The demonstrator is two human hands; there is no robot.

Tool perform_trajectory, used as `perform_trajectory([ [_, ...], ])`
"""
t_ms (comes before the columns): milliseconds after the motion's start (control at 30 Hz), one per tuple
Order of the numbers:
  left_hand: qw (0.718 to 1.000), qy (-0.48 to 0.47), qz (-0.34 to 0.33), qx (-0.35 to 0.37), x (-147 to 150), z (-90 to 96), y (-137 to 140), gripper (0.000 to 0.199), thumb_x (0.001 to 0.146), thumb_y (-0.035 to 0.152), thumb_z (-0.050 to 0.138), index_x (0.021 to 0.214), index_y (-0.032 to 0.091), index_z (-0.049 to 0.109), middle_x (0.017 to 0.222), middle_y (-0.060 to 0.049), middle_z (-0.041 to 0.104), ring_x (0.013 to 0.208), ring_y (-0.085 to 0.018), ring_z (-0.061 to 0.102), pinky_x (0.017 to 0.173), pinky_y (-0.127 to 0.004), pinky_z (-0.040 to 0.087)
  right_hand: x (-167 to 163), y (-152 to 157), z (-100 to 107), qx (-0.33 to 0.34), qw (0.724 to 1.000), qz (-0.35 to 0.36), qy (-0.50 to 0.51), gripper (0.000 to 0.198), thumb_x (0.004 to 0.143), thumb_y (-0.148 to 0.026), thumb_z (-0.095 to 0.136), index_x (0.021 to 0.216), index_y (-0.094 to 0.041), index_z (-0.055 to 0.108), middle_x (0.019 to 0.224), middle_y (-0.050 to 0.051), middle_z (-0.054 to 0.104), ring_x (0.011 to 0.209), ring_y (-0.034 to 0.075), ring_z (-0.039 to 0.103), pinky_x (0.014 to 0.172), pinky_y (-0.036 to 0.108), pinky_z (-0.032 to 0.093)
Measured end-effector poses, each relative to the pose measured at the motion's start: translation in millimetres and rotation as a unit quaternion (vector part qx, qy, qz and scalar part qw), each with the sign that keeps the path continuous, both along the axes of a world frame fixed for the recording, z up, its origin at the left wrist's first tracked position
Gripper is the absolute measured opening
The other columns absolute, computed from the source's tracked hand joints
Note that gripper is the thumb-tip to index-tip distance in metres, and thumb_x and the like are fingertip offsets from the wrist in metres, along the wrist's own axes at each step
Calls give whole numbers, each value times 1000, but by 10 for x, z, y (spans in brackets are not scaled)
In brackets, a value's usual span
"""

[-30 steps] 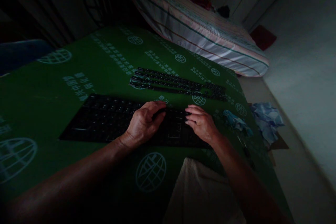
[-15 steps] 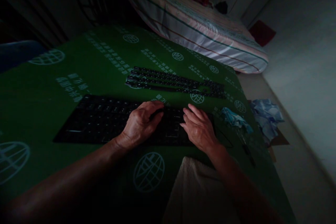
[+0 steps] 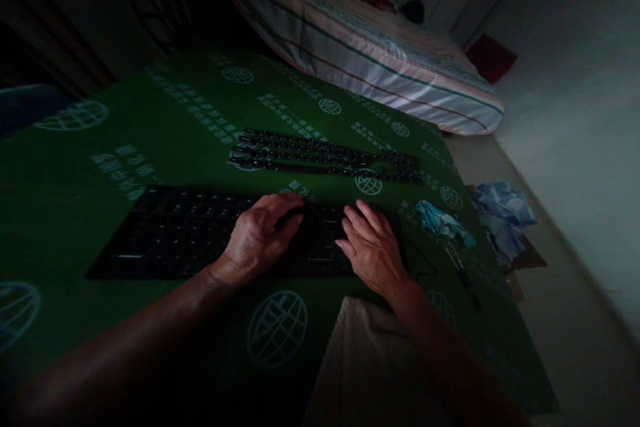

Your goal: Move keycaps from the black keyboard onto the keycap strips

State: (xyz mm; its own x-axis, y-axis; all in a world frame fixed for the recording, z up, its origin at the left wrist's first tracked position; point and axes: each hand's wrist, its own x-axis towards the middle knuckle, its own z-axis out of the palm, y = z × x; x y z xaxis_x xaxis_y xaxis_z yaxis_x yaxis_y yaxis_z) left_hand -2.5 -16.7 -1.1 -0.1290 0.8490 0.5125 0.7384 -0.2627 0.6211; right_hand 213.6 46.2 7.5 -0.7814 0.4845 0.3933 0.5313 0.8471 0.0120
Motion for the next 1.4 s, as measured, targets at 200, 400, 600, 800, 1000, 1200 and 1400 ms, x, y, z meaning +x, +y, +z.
perform_trajectory([
  [200, 1000, 7, 1, -8, -10, 2, -2, 23, 85, 22, 49, 102, 12, 62, 102, -11, 67, 97, -22, 61, 89, -40, 50, 45, -6, 75, 10, 998, -20, 62, 25, 87, -22, 53, 109, -15, 62, 124, 13, 59, 125, 26, 45, 99, 46, 44],
  [400, 1000, 13, 4, -3, -15, -3, 12, 23, 86, 22, 49, 101, 13, 63, 101, -11, 67, 97, -23, 61, 88, -41, 50, -34, -83, -3, -17, 999, -29, 32, 23, 88, -26, 52, 103, -14, 66, 125, 15, 58, 126, 27, 44, 99, 47, 43],
  [600, 1000, 20, 2, -10, -27, 11, 6, 24, 86, 24, 48, 101, 13, 63, 102, -11, 67, 97, -23, 61, 88, -41, 51, -54, -110, -41, -20, 997, -47, 59, 26, 88, -29, 52, 102, -13, 66, 125, 16, 58, 125, 28, 45, 99, 47, 43],
  [800, 1000, 25, 0, -11, -27, 10, 9, 25, 86, 25, 48, 101, 12, 63, 103, -12, 67, 98, -23, 61, 89, -41, 50, -39, -110, -58, -18, 996, -59, 57, 26, 87, -30, 53, 103, -14, 66, 124, 16, 59, 125, 28, 45, 99, 47, 43],
  [1000, 1000, 26, 0, -14, -32, 11, 8, 24, 86, 24, 48, 101, 13, 63, 103, -11, 67, 99, -23, 61, 89, -41, 50, -63, -121, -77, -10, 996, -59, 59, 26, 88, -31, 52, 103, -14, 65, 122, 16, 60, 124, 28, 46, 97, 48, 44],
  [1200, 1000, 25, 0, -12, -38, 8, 4, 24, 86, 24, 48, 102, 13, 63, 103, -11, 67, 97, -23, 61, 88, -41, 51, -19, -106, -71, 8, 993, -71, 95, 27, 87, -29, 54, 108, -14, 62, 122, 16, 59, 123, 28, 47, 98, 48, 44],
  [1400, 1000, 26, -3, -13, -41, 3, 2, 25, 86, 26, 48, 102, 13, 63, 104, -11, 67, 99, -24, 61, 89, -41, 50, -28, -124, -81, 4, 994, -71, 86, 26, 87, -31, 55, 104, -15, 65, 125, 17, 56, 124, 29, 45, 98, 49, 44],
])
